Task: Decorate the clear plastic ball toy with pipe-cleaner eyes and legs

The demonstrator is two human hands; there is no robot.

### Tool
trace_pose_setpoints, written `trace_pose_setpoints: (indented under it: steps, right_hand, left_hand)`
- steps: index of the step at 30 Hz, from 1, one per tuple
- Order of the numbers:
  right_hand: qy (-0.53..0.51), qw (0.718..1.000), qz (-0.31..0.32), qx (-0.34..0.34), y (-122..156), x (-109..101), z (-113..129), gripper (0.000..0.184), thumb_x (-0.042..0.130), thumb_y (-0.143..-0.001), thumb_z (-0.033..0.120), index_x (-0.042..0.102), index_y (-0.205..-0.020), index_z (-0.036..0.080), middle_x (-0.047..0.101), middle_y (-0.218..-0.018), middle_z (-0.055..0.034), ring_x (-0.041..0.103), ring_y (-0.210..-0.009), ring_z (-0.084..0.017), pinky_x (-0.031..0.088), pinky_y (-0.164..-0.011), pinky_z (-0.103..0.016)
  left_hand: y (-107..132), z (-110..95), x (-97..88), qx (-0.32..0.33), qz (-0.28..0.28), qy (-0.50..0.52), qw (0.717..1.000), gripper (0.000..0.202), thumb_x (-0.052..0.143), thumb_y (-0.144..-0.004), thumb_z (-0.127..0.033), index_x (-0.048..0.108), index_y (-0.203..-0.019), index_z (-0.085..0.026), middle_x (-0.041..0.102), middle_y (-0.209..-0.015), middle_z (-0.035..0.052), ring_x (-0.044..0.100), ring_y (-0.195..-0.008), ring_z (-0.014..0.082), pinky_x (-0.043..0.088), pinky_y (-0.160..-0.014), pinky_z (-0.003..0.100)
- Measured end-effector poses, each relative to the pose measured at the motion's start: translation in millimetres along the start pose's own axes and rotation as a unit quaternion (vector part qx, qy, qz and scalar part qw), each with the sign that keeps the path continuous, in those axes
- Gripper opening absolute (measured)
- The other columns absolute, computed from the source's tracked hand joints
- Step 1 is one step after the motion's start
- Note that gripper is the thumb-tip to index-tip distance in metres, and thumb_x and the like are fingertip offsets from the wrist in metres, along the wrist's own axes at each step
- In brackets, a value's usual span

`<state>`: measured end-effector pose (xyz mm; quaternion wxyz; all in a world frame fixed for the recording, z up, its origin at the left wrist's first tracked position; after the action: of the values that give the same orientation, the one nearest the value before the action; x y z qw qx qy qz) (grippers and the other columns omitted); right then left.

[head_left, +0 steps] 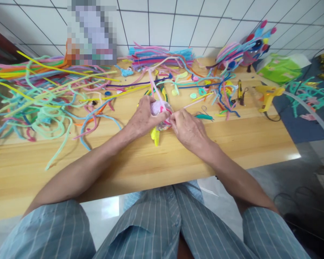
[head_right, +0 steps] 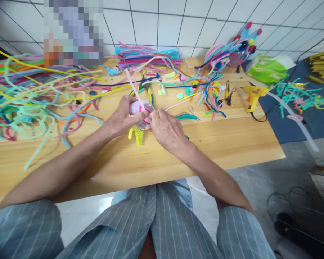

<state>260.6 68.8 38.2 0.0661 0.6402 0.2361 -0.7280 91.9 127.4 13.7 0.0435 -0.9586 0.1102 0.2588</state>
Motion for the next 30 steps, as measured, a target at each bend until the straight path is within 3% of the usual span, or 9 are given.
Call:
trace_pose_setpoints:
  steps: [7,12,16,23,30]
  right_hand:
    - [0.055,0.996,0.070,0.016,-6.3,-9.2,6.8,0.027,0.041,-0.109,0.019,0.067,-0.108,0.014,0.073,-0.099,-0.0128,0.067,-0.084,-0.025,0.037,-0.068,-0.033]
    - [0.043,0.995,0.083,0.036,-8.4,-6.2,8.0,0.029,0.039,-0.107,0.020,0.067,-0.111,0.014,0.073,-0.102,-0.0148,0.067,-0.086,-0.026,0.038,-0.068,-0.034]
    - [0.008,0.998,0.048,0.032,-6.8,-5.1,5.5,0.024,0.044,-0.105,0.020,0.067,-0.109,0.015,0.074,-0.101,-0.0133,0.067,-0.086,-0.025,0.040,-0.068,-0.034]
    - [-0.137,0.986,-0.095,0.030,10.0,-13.6,-10.1,0.012,0.053,-0.100,0.017,0.064,-0.102,0.021,0.073,-0.098,-0.0079,0.068,-0.088,-0.022,0.053,-0.080,-0.034]
    - [-0.143,0.983,-0.118,-0.010,9.8,-13.0,-10.7,0.014,0.054,-0.105,0.018,0.068,-0.105,0.021,0.075,-0.098,-0.0080,0.071,-0.094,-0.023,0.055,-0.086,-0.035]
  left_hand:
    - [1.1,-2.6,0.8,0.036,-0.009,-0.023,0.999,0.052,0.078,-0.081,-0.045,0.047,-0.117,-0.023,0.057,-0.118,0.0079,0.059,-0.124,0.0320,0.051,-0.113,0.053]
    - [0.3,-1.1,2.4,0.046,-0.020,-0.037,0.998,0.051,0.079,-0.081,-0.044,0.048,-0.115,-0.023,0.059,-0.117,0.0082,0.061,-0.122,0.0327,0.053,-0.111,0.055]
    - [0.4,-2.3,1.8,0.035,-0.023,-0.023,0.999,0.051,0.080,-0.080,-0.045,0.050,-0.115,-0.023,0.059,-0.117,0.0083,0.061,-0.123,0.0330,0.052,-0.112,0.055]
    - [-3.2,1.1,-0.2,-0.010,-0.003,0.010,1.000,0.059,0.080,-0.077,-0.052,0.049,-0.117,-0.022,0.059,-0.119,0.0071,0.060,-0.120,0.0297,0.051,-0.110,0.051]
    - [-3.0,0.2,-1.9,-0.035,0.004,0.049,0.998,0.058,0.079,-0.078,-0.055,0.049,-0.115,-0.023,0.061,-0.109,0.0038,0.063,-0.101,0.0240,0.057,-0.092,0.041]
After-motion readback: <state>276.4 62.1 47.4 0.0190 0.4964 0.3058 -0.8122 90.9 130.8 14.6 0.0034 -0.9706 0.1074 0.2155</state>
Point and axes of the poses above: each hand's wrist, its own y-axis away from the middle knuckle, its own x-axis out of the palm, z = x × y, the point moved 5 cm from there along -y, towards the middle knuckle
